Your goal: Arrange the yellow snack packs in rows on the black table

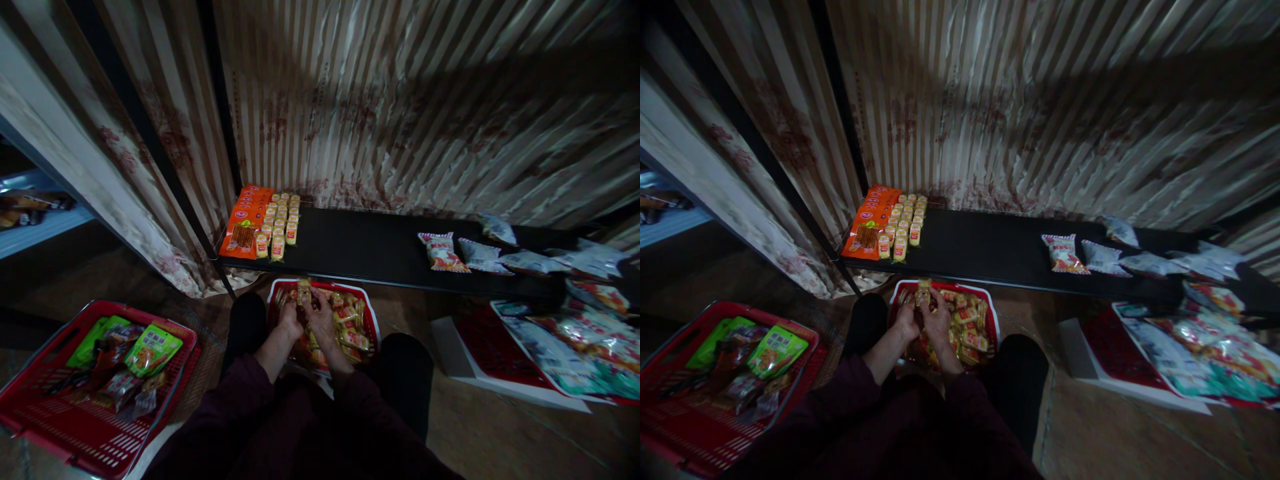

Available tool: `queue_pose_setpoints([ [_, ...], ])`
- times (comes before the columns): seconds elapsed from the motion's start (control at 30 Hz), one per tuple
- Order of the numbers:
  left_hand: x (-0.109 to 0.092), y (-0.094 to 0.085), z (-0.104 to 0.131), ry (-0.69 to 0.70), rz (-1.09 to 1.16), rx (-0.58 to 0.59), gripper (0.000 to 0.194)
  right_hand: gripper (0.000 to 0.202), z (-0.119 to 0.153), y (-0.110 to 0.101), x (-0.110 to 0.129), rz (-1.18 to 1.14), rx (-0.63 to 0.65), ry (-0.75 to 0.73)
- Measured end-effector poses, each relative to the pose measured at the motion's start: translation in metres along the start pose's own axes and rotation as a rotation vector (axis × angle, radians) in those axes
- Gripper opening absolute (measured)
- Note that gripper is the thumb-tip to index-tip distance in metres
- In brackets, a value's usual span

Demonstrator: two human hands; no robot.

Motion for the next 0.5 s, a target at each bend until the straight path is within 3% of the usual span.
queue_pose_setpoints([
  [0.27,0.003,-0.0046,-0.0047,-0.06,0.031,-0.011,0.013,0.042,0.0016,-0.0001,-0.0004,0.038,-0.002,-0.01],
  [0.5,0.0039,-0.0094,-0.0105,0.0,0.025,-0.065,0.013,0.038,0.0001,0.0011,-0.0054,0.13,-0.05,-0.029],
])
Point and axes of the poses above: each hand's wrist, its own z-axis away from the middle knuckle, its own y-axis out of the palm, x = y × z, the point moved 2 cm from there along -z, towards the middle knuckle, and after that the axes turned 9 degrees about z, right-handed, at the moved point
